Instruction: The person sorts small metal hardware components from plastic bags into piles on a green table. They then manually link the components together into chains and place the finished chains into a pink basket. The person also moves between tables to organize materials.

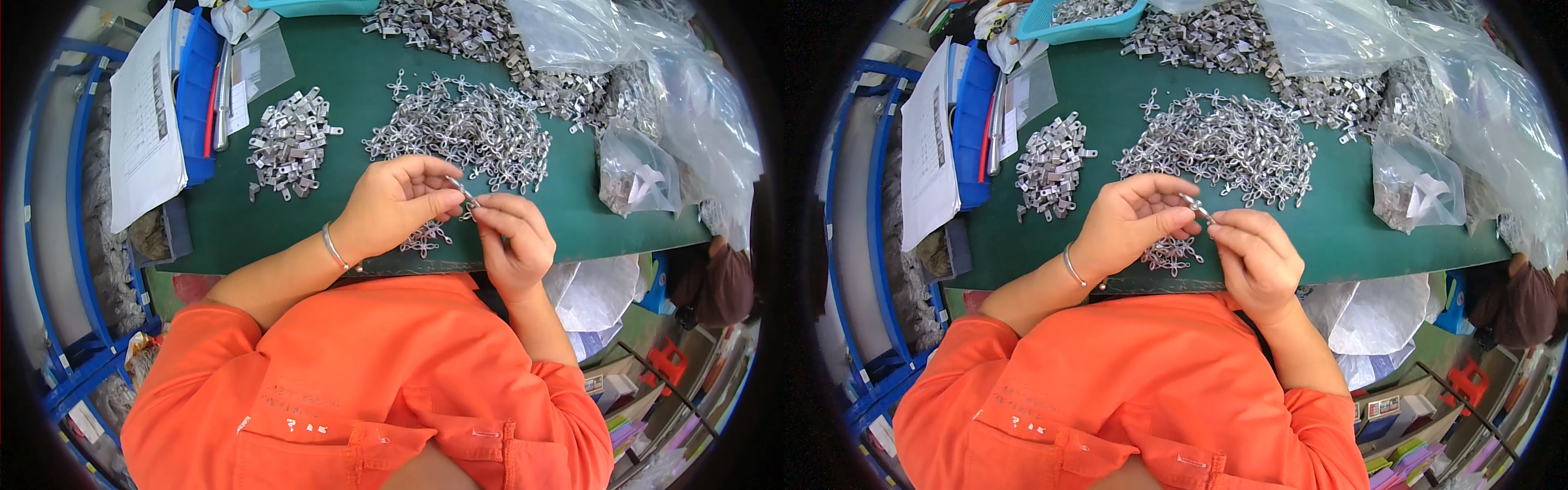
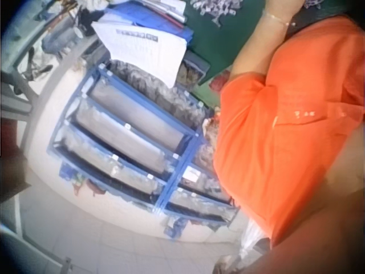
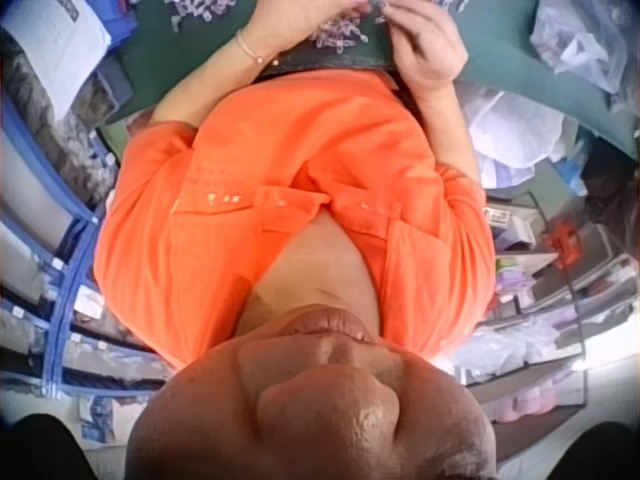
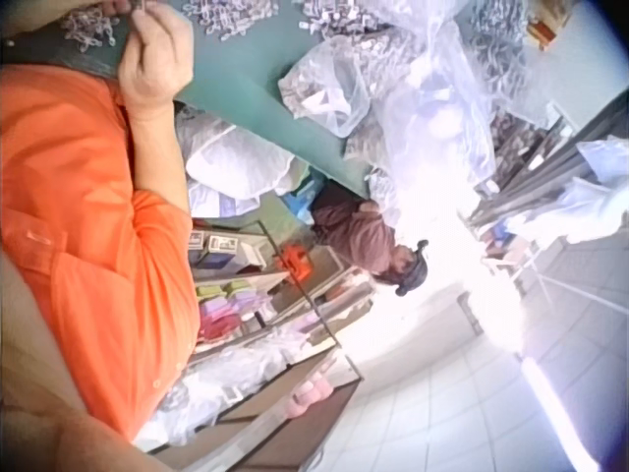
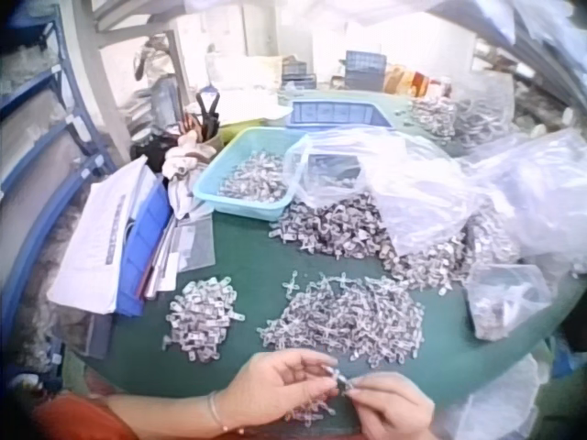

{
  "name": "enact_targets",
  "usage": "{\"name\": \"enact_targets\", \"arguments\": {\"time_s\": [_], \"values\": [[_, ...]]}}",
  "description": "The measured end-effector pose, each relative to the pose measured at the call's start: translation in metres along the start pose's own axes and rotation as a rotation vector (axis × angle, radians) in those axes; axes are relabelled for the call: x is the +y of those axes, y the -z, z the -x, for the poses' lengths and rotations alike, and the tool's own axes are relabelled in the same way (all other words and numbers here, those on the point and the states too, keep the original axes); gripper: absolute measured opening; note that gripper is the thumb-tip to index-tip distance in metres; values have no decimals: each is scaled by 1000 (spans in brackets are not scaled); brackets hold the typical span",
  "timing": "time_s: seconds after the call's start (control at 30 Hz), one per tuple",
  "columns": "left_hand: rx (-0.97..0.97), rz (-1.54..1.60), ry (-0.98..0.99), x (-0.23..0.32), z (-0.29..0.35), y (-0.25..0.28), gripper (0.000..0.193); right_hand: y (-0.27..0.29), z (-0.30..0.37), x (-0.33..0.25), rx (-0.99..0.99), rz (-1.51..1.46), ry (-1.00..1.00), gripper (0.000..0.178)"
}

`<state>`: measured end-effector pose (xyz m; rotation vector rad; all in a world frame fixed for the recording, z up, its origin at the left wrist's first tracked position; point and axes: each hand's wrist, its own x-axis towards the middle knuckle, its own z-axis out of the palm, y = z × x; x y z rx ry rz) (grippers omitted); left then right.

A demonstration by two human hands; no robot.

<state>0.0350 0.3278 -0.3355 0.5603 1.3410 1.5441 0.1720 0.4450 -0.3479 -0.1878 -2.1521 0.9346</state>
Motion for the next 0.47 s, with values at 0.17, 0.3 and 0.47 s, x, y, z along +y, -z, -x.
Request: {"name": "enact_targets", "arguments": {"time_s": [0.17,0.3,0.47], "values": [[1,99,26,-1,3,3,23,-9,5,4,77,-119,-191,20],[-10,115,28,-4,4,5,24,-11,12,5,76,-272,-314,24],[-4,131,-1,-10,7,11,34,-13,18,9,109,-383,-256,36]]}}
